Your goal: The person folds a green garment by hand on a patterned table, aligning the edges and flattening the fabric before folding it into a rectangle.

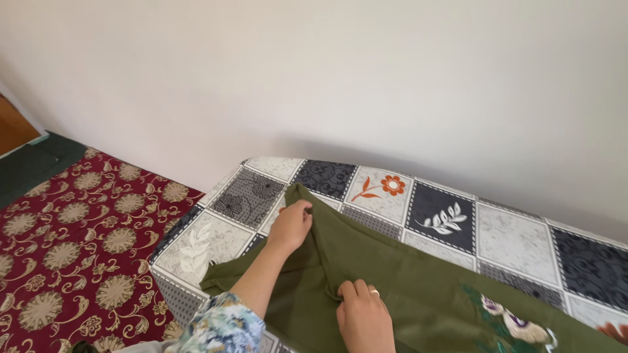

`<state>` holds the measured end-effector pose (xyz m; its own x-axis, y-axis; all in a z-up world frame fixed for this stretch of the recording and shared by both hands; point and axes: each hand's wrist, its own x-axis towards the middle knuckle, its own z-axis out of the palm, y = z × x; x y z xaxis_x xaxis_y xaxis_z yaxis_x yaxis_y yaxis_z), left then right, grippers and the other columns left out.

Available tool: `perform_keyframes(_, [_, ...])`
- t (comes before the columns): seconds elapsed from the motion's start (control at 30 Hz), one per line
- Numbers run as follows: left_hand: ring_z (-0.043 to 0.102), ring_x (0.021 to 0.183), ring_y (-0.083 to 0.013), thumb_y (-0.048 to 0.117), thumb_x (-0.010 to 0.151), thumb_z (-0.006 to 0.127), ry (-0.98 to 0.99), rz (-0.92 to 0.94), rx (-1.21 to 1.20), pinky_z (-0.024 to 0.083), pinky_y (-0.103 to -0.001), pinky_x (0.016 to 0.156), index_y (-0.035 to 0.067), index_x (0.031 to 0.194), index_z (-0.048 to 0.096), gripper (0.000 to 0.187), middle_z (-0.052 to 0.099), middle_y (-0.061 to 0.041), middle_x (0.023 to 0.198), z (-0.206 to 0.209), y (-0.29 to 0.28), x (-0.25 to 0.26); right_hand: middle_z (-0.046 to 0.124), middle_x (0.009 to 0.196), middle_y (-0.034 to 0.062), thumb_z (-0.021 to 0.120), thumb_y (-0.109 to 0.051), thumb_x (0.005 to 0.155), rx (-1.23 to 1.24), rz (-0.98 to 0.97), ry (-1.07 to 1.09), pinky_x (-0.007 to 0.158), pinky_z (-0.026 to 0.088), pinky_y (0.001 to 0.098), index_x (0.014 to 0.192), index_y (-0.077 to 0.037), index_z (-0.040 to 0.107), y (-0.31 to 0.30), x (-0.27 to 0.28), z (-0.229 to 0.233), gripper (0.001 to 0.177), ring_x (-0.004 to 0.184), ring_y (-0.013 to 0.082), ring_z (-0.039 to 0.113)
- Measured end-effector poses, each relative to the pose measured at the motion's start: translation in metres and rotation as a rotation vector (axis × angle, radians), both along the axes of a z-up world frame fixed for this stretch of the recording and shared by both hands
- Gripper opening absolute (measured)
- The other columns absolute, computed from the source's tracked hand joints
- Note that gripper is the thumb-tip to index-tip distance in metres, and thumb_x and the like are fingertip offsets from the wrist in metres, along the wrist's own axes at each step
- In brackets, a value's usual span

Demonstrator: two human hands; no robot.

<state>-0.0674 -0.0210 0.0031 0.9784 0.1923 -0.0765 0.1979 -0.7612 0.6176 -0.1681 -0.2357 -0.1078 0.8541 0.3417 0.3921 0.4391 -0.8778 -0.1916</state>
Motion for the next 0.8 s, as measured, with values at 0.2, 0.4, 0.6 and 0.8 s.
perform_keyframes(0.2, [0.067, 0.109, -0.0336, 0.022, 0.107, 0.040, -0.002, 0.023, 0.079, 0.056, -0.048, 0.080, 0.022, 0.157, 0.040, 0.050, 0.068, -0.007, 0.129, 0.002, 0.005, 0.039, 0.054, 0.081, -0.0022, 0.065, -0.017, 0.074, 0.102, 0.009, -0.011, 0.060, 0.052, 0.0423, 0.085, -0.023, 0.060, -0.002, 0.011, -0.031, 0.014, 0.075, 0.0253, 0.056])
perform_keyframes(0.4, [0.059, 0.076, -0.0279, 0.015, 0.108, 0.031, 0.003, 0.011, 0.032, 0.041, -0.044, 0.063, 0.014, 0.123, 0.058, 0.031, 0.062, -0.010, 0.089, -0.026, 0.010, 0.059, 0.058, 0.082, -0.0062, 0.062, -0.022, 0.071, 0.200, -0.078, 0.174, 0.061, 0.055, 0.0390, 0.086, -0.027, 0.061, -0.001, 0.017, -0.043, 0.016, 0.079, 0.0221, 0.060])
perform_keyframes(0.6, [0.058, 0.077, -0.0240, 0.017, 0.107, 0.042, -0.139, 0.066, -0.030, 0.042, -0.040, 0.066, 0.013, 0.099, 0.058, 0.019, 0.064, -0.007, 0.094, -0.040, 0.023, 0.068, 0.054, 0.082, -0.0047, 0.062, -0.016, 0.068, 0.211, -0.053, 0.006, 0.055, 0.053, 0.0375, 0.084, -0.025, 0.060, 0.009, 0.003, -0.024, 0.019, 0.080, 0.0228, 0.060])
perform_keyframes(0.8, [0.057, 0.073, -0.0229, 0.018, 0.108, 0.042, -0.187, 0.125, -0.057, 0.040, -0.040, 0.062, 0.012, 0.100, 0.058, 0.019, 0.065, -0.006, 0.091, -0.022, 0.035, 0.057, 0.053, 0.078, -0.0031, 0.061, -0.011, 0.065, 0.233, 0.027, -0.098, 0.057, 0.051, 0.0357, 0.082, -0.021, 0.059, 0.012, 0.000, -0.016, 0.020, 0.068, 0.0232, 0.054])
